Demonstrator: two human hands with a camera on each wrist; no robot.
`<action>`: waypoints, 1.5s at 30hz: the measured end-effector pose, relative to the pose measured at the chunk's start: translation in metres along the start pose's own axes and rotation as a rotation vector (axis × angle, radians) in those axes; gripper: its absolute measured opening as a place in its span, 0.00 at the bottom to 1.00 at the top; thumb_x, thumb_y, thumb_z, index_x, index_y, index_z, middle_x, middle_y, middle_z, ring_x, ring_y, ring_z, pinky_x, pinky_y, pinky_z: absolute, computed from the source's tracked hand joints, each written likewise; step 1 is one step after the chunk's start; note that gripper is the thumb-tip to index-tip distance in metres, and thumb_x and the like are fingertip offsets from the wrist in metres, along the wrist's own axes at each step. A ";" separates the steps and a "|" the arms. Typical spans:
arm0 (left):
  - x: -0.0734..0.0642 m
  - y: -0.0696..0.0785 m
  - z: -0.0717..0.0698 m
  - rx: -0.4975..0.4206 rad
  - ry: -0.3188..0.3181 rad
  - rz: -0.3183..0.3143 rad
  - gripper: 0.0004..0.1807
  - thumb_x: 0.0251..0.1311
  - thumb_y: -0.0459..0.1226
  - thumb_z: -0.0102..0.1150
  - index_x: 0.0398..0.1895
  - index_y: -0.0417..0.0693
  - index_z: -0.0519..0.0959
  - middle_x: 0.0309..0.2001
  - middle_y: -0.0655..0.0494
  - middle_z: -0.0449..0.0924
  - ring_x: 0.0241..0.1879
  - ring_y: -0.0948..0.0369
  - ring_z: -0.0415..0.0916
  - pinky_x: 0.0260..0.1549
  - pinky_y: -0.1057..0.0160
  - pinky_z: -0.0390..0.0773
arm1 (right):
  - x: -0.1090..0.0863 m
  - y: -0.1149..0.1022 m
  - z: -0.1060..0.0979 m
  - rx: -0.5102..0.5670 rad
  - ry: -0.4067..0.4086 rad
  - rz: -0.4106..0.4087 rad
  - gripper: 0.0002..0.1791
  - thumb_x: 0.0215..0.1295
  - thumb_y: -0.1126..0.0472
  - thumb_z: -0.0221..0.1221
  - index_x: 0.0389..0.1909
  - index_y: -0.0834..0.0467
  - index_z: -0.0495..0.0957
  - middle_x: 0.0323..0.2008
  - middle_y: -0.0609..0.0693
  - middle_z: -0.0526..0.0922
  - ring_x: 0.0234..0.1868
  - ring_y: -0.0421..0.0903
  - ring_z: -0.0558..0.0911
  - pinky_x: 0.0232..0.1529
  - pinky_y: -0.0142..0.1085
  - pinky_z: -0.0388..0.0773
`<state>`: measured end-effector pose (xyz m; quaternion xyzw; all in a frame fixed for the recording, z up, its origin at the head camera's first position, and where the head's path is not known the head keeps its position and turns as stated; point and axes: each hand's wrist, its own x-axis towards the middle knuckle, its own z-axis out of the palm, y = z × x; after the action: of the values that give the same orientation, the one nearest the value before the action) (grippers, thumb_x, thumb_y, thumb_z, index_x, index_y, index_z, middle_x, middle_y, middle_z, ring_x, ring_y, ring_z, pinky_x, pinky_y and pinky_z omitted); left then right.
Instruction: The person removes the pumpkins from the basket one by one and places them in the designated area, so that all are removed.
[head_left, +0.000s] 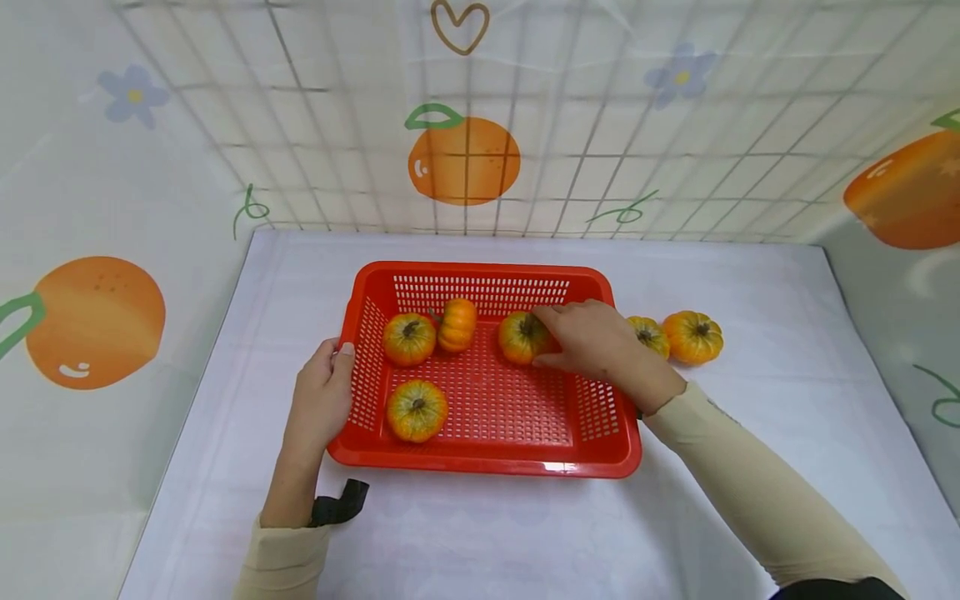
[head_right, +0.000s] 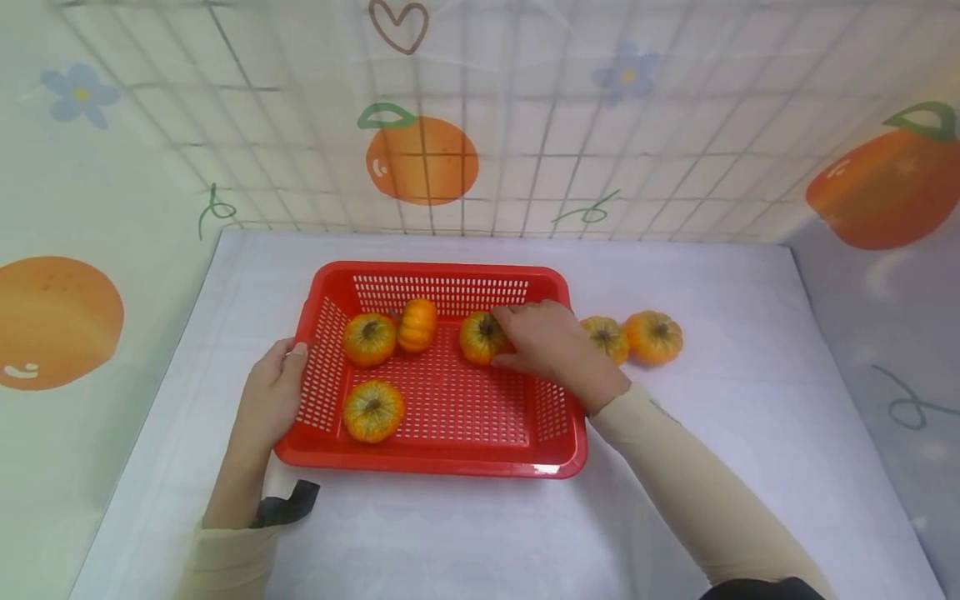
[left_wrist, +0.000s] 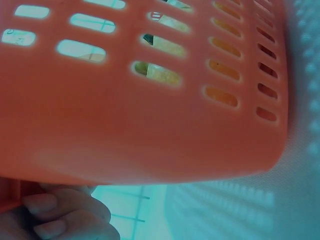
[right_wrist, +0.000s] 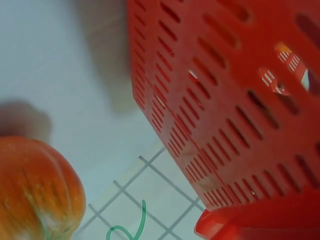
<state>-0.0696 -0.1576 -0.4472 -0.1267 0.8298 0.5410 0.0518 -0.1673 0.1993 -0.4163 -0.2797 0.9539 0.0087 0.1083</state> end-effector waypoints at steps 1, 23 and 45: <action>0.000 0.000 0.000 0.000 0.002 0.002 0.29 0.82 0.54 0.39 0.73 0.47 0.69 0.52 0.45 0.82 0.43 0.50 0.82 0.39 0.54 0.88 | 0.000 0.000 0.000 0.000 0.004 0.000 0.40 0.55 0.41 0.78 0.63 0.58 0.79 0.47 0.55 0.89 0.43 0.51 0.86 0.51 0.51 0.83; -0.002 0.002 -0.001 0.007 0.008 0.016 0.29 0.82 0.53 0.40 0.73 0.46 0.70 0.52 0.44 0.82 0.43 0.50 0.82 0.40 0.53 0.87 | -0.002 -0.001 -0.003 0.030 0.015 0.008 0.42 0.59 0.40 0.75 0.69 0.59 0.76 0.60 0.58 0.82 0.59 0.57 0.81 0.61 0.56 0.78; -0.001 0.000 0.000 -0.008 0.001 0.004 0.30 0.82 0.55 0.39 0.73 0.45 0.69 0.52 0.45 0.82 0.44 0.50 0.83 0.40 0.54 0.88 | -0.004 0.000 -0.001 0.071 0.066 0.006 0.40 0.58 0.43 0.75 0.67 0.60 0.76 0.60 0.59 0.80 0.59 0.56 0.81 0.57 0.54 0.82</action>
<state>-0.0690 -0.1577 -0.4467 -0.1254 0.8279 0.5443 0.0496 -0.1644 0.2014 -0.4143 -0.2729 0.9575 -0.0340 0.0868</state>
